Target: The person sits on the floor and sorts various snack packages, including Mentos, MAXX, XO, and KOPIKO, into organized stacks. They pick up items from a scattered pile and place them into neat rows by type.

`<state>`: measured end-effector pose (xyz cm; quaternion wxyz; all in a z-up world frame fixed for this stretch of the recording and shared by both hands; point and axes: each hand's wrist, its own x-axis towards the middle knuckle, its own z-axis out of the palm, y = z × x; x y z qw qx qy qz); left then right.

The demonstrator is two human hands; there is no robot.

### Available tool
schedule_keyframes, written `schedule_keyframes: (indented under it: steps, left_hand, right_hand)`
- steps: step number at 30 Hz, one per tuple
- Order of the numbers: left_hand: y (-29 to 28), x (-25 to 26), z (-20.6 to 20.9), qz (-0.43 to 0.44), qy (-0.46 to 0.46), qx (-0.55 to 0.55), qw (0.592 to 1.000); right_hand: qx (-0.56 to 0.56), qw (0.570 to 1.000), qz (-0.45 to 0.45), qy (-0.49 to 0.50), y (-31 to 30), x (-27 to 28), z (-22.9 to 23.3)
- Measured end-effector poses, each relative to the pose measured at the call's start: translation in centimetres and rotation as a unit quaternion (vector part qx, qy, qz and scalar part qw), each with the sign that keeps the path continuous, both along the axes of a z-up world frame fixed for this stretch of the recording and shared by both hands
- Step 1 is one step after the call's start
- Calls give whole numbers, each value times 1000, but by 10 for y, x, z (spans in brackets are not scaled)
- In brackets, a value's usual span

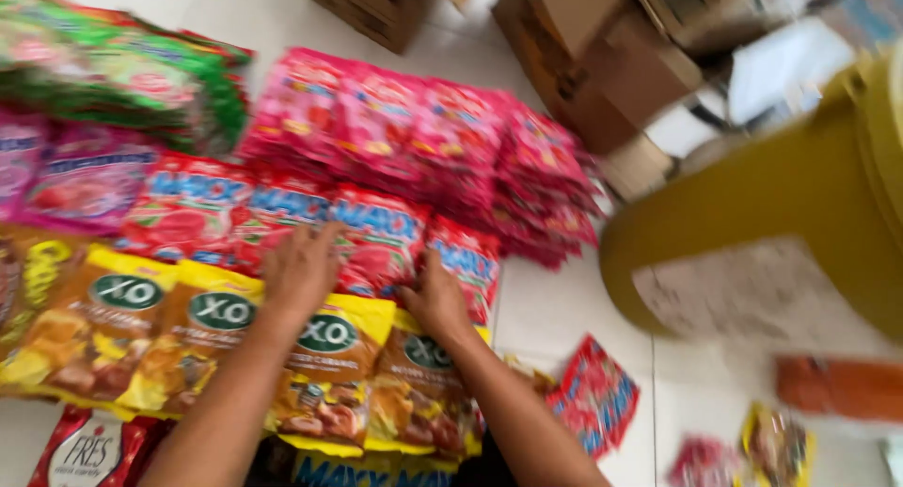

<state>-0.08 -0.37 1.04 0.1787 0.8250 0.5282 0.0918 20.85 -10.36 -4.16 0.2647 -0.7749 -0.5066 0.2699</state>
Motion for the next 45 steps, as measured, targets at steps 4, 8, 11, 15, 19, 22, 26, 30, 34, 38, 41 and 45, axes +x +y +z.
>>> schedule_keyframes:
  steps: [4, 8, 11, 15, 19, 22, 26, 30, 34, 38, 41, 45]
  left_hand:
    - [-5, -2, 5, -8, -9, 81, 997]
    - [-23, 7, 29, -44, -69, 226, 971]
    - [-41, 31, 49, -114, -179, 206, 955]
    - [-101, 79, 56, -187, -295, 129, 928]
    - [-174, 122, 53, -258, -361, -113, 889]
    - [-221, 148, 26, -274, -305, -248, 878]
    - [-272, 170, -48, -307, -268, -294, 864]
    - [-308, 186, -112, -300, -223, -301, 877]
    - [-336, 200, -188, -221, -156, -293, 917]
    - [-339, 204, -209, -138, -95, -207, 964]
    - [-324, 207, -182, -105, -18, -242, 964]
    - [-323, 206, -183, -96, 23, -295, 951]
  right_hand:
    - [5, 997, 19, 80, -6, 19, 12]
    - [-20, 984, 12, 178, -18, 67, 15]
    - [18, 993, -11, 115, -45, 111, 45]
    - [9, 998, -37, 58, -91, 164, 57]
    - [-134, 990, -25, -45, -135, 210, 22]
    - [-236, 971, 10, -32, -165, 235, -26]
    - [-255, 962, 95, -21, -202, 248, -80]
    - [-367, 925, 98, -22, -237, 216, -51]
    - [-287, 945, 63, 146, -330, 226, -121]
    - [-281, 878, -56, 384, -436, 219, -240]
    - [-170, 955, -63, 233, -444, 145, -81]
    - [-195, 977, -37, 78, -445, 109, 11]
